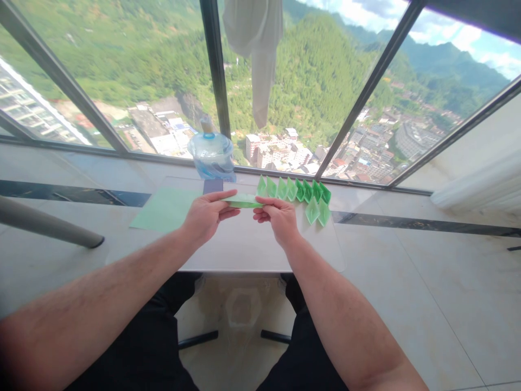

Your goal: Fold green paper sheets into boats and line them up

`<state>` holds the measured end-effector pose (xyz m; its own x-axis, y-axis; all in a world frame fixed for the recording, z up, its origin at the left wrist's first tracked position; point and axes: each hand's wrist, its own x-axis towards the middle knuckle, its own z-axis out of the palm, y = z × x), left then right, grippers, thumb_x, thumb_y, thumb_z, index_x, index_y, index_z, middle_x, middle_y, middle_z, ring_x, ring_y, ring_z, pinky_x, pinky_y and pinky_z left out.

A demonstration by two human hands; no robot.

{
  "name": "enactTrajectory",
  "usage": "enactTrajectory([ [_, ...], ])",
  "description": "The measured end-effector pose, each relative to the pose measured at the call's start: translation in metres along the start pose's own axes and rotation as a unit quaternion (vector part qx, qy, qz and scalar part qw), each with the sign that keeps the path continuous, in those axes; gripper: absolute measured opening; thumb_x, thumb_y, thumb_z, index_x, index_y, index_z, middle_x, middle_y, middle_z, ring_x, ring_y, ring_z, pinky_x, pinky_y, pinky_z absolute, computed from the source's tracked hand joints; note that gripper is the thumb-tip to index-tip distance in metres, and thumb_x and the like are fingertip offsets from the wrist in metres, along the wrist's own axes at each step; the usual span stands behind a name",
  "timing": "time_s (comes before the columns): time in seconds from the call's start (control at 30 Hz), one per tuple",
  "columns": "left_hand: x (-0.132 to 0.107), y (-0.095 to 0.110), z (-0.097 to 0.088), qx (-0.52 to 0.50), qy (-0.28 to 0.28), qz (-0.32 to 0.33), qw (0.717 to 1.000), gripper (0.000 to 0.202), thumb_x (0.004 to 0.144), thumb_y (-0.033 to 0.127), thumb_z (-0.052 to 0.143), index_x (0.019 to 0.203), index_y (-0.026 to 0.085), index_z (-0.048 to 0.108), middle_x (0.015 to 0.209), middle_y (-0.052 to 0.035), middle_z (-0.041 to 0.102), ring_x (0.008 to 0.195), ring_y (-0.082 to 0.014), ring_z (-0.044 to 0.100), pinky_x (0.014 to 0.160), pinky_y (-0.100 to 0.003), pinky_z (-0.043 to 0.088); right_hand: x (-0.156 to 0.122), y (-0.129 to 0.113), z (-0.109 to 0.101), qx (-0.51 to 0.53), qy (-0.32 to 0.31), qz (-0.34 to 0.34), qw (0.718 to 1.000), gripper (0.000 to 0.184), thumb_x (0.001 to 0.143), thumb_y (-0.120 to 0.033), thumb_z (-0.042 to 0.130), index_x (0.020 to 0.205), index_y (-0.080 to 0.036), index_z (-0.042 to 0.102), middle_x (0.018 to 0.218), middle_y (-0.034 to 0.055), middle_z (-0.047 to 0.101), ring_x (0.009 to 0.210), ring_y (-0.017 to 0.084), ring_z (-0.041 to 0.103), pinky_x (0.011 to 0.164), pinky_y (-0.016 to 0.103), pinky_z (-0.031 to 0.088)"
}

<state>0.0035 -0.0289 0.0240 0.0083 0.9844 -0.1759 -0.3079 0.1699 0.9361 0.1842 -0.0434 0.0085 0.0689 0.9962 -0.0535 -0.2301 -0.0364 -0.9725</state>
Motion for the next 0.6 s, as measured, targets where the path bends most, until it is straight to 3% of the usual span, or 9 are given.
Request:
enactTrajectory([
  [0.13,-0.001,0.002,-0.003,-0.011,-0.023,0.001,1.000,0.042,0.068,0.013,0.064,0.109,0.007,0.072,0.090,-0.0118,0.076,0.082,-0.0228,0.075,0.084,-0.040,0.061,-0.002,-0.003,0.000,-0.042,-0.001,-0.036,0.998,0.024,0.070,-0.024,0.066,0.090,-0.019,0.079,0.073,0.0041,0.075,0.065,0.018,0.070,0.065,0.032,0.056],
  [0.27,0.001,0.006,-0.010,0.023,-0.083,0.005,0.996,0.049,0.073,0.032,0.067,0.118,0.013,0.068,0.094,-0.0109,0.076,0.080,-0.0258,0.075,0.073,-0.040,0.061,-0.006,-0.006,-0.002,-0.143,-0.020,-0.099,0.985,0.020,0.073,-0.026,0.066,0.086,-0.019,0.079,0.076,0.0049,0.075,0.074,0.019,0.071,0.069,0.033,0.056],
  [0.37,0.003,0.004,-0.015,0.110,-0.088,0.061,0.988,0.043,0.070,0.041,0.076,0.104,0.015,0.071,0.085,-0.0074,0.075,0.076,-0.0211,0.072,0.071,-0.034,0.058,-0.008,-0.005,-0.004,-0.190,-0.048,-0.125,0.972,0.019,0.079,-0.030,0.065,0.089,-0.019,0.076,0.076,0.0045,0.074,0.075,0.019,0.071,0.071,0.032,0.055],
  [0.5,0.007,-0.002,-0.020,0.236,-0.126,0.137,0.954,0.030,0.074,0.040,0.073,0.091,0.017,0.071,0.071,-0.0022,0.070,0.064,-0.0147,0.063,0.062,-0.026,0.050,-0.007,-0.007,-0.009,-0.219,-0.070,-0.154,0.961,0.035,0.080,-0.029,0.068,0.115,-0.023,0.069,0.093,0.0029,0.074,0.076,0.016,0.069,0.069,0.029,0.054],
  [0.6,0.010,-0.004,-0.025,0.334,-0.140,0.192,0.912,0.021,0.079,0.036,0.066,0.091,0.019,0.071,0.078,-0.0016,0.072,0.069,-0.0148,0.063,0.065,-0.025,0.048,-0.005,-0.011,-0.014,-0.273,-0.105,-0.179,0.940,0.034,0.080,-0.026,0.069,0.114,-0.024,0.071,0.104,0.0038,0.074,0.084,0.016,0.068,0.077,0.030,0.053],
])
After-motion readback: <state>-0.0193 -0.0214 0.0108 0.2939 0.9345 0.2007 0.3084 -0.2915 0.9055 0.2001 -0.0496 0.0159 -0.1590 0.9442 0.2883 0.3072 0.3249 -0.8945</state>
